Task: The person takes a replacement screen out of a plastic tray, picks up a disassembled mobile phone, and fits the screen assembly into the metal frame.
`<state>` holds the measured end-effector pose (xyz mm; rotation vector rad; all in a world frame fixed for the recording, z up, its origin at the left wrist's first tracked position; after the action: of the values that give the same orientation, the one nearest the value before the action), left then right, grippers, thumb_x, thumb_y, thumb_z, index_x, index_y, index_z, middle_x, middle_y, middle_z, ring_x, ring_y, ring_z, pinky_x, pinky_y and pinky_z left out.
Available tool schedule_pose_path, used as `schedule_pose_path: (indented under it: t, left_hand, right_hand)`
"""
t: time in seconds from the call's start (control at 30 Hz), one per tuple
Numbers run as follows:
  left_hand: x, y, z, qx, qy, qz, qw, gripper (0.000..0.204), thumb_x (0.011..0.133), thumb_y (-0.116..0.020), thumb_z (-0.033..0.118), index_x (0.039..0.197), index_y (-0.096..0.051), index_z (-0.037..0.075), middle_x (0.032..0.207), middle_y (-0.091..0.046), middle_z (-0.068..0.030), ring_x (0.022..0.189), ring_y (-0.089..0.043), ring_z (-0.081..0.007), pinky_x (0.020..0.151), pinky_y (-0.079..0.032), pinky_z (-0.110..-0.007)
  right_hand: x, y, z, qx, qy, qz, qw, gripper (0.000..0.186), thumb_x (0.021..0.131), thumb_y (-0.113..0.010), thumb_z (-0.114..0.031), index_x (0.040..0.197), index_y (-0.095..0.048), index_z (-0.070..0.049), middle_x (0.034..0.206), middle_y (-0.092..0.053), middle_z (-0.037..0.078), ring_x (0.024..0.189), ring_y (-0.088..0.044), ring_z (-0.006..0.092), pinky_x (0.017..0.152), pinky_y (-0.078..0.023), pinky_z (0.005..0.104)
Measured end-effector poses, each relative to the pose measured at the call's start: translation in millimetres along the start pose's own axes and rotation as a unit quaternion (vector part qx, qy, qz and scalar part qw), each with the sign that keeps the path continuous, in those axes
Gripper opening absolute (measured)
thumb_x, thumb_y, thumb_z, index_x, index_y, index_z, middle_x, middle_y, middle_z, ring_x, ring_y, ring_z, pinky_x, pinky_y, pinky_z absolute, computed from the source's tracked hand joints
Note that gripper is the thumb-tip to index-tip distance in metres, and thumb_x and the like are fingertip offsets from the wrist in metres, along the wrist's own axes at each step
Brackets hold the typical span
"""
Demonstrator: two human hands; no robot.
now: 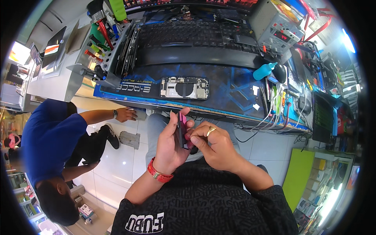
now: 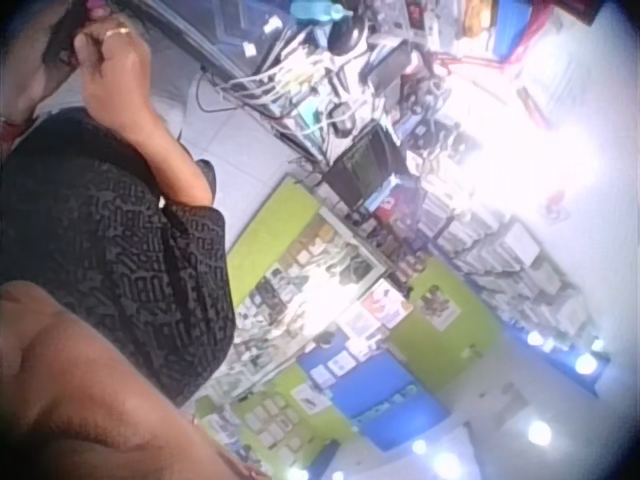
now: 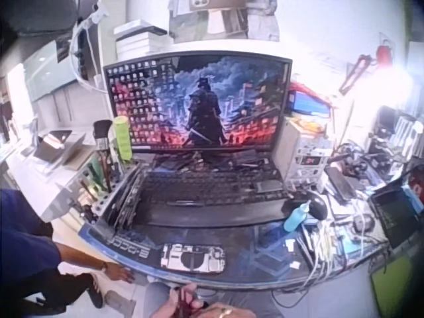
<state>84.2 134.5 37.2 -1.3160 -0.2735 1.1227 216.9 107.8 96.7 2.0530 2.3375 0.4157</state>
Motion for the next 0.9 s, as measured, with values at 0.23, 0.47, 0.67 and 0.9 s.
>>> schedule_pose_path:
  t: [0.23, 0.47, 0.67, 0.9]
  left_hand:
    - [-7, -12, 2, 0.062, -0.005, -0.036, 0.997, 0.062, 0.115, -0.046, 0.059, 0.155, -0.051, 0.012, 0.112, -0.065, -0.0024, 0.086, -0.06, -0.0143, 0.068, -0.046, -0.031]
    - [-13, 0, 5, 0.175, -0.012, -0.073, 0.982, 0.064, 0.11, -0.054, 0.039, 0.164, -0.04, 0.008, 0.123, -0.067, -0.0101, 0.093, -0.068, -0.0226, 0.058, -0.055, -0.034]
    - [-21, 5, 12, 0.056, 0.043, -0.086, 0.994, 0.078, 0.089, -0.056, 0.016, 0.163, -0.038, 0.001, 0.126, -0.067, -0.0193, 0.096, -0.074, -0.0339, 0.053, -0.065, -0.044]
    - [-28, 14, 19, 0.068, 0.082, -0.159, 0.982, 0.076, 0.089, -0.053, 0.013, 0.162, -0.037, 0.004, 0.106, -0.064, -0.0229, 0.083, -0.069, -0.0309, 0.051, -0.062, -0.038]
  right_hand:
    - [6, 7, -14, -0.033, 0.028, -0.01, 0.999, 0.008, 0.105, -0.068, -0.002, 0.104, -0.063, 0.004, 0.1, -0.069, 0.017, 0.079, -0.076, 0.0309, 0.069, -0.062, 0.0402]
    - [12, 6, -25, -0.073, 0.091, -0.05, 0.992, 0.006, 0.104, -0.067, -0.002, 0.104, -0.062, 0.002, 0.101, -0.07, 0.019, 0.079, -0.074, 0.0367, 0.068, -0.058, 0.0447]
    - [17, 13, -23, -0.093, 0.013, -0.039, 0.995, 0.006, 0.102, -0.068, -0.003, 0.1, -0.063, 0.001, 0.101, -0.072, 0.018, 0.084, -0.072, 0.0406, 0.071, -0.056, 0.048]
    - [33, 23, -37, -0.225, 0.043, -0.078, 0.97, 0.014, 0.103, -0.066, -0.009, 0.097, -0.063, 0.003, 0.1, -0.071, 0.017, 0.08, -0.071, 0.0422, 0.071, -0.054, 0.0506]
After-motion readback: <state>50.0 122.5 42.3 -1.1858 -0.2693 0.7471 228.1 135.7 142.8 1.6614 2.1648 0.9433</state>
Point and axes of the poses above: each hand's wrist, its own x-axis towards the middle knuckle, its own y-axis out of the back of the hand, z = x × y, the point moved 6 cm from there along x, towards the middle knuckle
